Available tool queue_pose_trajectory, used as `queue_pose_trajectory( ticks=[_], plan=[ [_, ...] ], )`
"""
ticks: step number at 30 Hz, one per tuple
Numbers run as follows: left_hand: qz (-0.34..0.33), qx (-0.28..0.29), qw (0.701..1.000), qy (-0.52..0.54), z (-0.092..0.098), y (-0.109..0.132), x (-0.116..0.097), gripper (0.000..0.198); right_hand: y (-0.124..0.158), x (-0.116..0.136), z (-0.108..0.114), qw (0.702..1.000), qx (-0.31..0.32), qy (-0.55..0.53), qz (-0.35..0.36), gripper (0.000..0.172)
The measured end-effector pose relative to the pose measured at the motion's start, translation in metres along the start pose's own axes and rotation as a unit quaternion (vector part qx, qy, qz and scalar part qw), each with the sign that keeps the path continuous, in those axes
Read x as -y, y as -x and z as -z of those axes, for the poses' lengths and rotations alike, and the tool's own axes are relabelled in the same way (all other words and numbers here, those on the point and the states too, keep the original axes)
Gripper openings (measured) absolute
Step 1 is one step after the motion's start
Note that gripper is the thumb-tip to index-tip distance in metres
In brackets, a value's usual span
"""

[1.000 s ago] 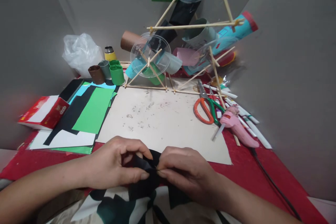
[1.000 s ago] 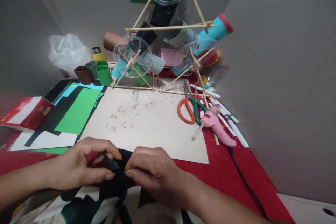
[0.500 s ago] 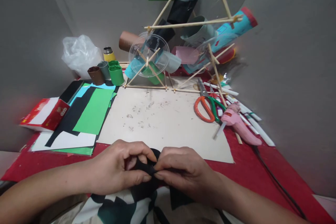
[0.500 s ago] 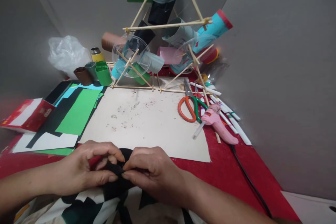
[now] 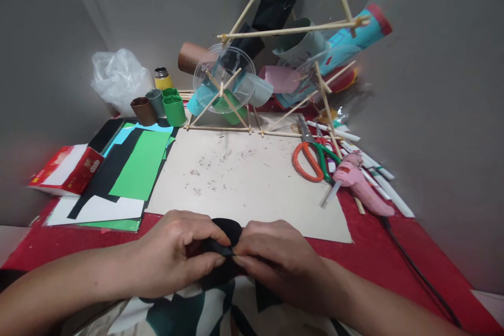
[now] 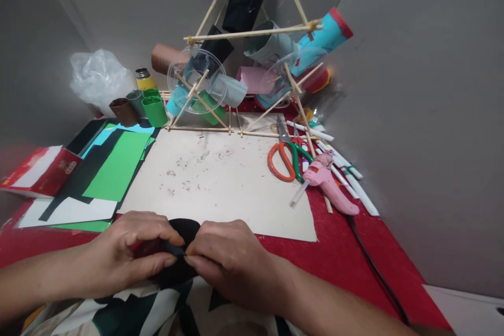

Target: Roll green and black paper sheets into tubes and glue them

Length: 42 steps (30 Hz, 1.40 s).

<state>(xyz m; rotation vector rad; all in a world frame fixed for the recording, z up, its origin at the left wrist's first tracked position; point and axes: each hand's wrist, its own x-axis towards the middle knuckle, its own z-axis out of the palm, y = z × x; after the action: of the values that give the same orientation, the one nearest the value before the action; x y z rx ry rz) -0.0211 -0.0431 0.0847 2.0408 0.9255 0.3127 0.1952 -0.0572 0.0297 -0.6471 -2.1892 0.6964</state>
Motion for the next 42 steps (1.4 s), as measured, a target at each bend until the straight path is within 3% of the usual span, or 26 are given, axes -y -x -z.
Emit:
queue_pose_trajectory(
  ticks=[3, 6, 11, 18, 20, 23, 25, 28, 33, 39, 42],
  plan=[
    [0.021, 0.016, 0.999, 0.019, 0.0007, 0.0001, -0.0005, 0.013, 0.0001, 0.0001, 0.0011, 1.000, 0.009, -0.004, 0.009, 0.015],
    [0.073, 0.033, 0.990, 0.113, 0.0001, 0.0004, -0.0016, 0.018, 0.0003, -0.0012, 0.0015, 1.000, 0.015, 0.001, 0.008, 0.015],
    [0.131, 0.029, 0.950, 0.282, -0.0046, 0.0002, -0.0045, 0.022, 0.0019, -0.0034, 0.0006, 1.000, 0.016, 0.007, 0.000, 0.016],
    [0.149, 0.041, 0.906, 0.394, -0.0050, -0.0030, -0.0028, 0.017, 0.0029, -0.0001, 0.0047, 0.998, 0.059, -0.034, -0.014, 0.012],
    [0.145, 0.048, 0.916, 0.371, -0.0035, -0.0032, -0.0023, 0.012, 0.0029, 0.0000, 0.0057, 0.997, 0.061, -0.042, -0.016, 0.012],
    [0.127, 0.041, 0.960, 0.245, -0.0028, -0.0012, -0.0035, 0.008, 0.0030, -0.0015, 0.0056, 0.998, 0.051, -0.032, -0.013, 0.013],
    [0.086, 0.010, 0.988, 0.130, -0.0039, 0.0013, -0.0048, 0.008, 0.0028, -0.0027, 0.0050, 0.999, 0.044, -0.023, -0.004, 0.015],
    [0.014, -0.038, 0.999, 0.011, -0.0067, 0.0041, -0.0052, 0.010, 0.0020, -0.0037, 0.0042, 0.999, 0.044, -0.017, 0.008, 0.018],
    [-0.007, -0.033, 0.999, -0.028, -0.0090, 0.0043, -0.0027, 0.009, 0.0015, -0.0032, 0.0041, 0.998, 0.051, -0.023, 0.018, 0.019],
    [-0.022, 0.018, 0.999, -0.030, -0.0044, 0.0045, -0.0053, 0.012, 0.0009, -0.0017, 0.0057, 0.998, 0.068, -0.010, 0.015, 0.020],
    [-0.025, 0.023, 0.999, -0.028, -0.0034, 0.0045, -0.0078, 0.015, -0.0002, -0.0007, 0.0049, 0.999, 0.041, 0.000, 0.016, 0.020]
  ],
)
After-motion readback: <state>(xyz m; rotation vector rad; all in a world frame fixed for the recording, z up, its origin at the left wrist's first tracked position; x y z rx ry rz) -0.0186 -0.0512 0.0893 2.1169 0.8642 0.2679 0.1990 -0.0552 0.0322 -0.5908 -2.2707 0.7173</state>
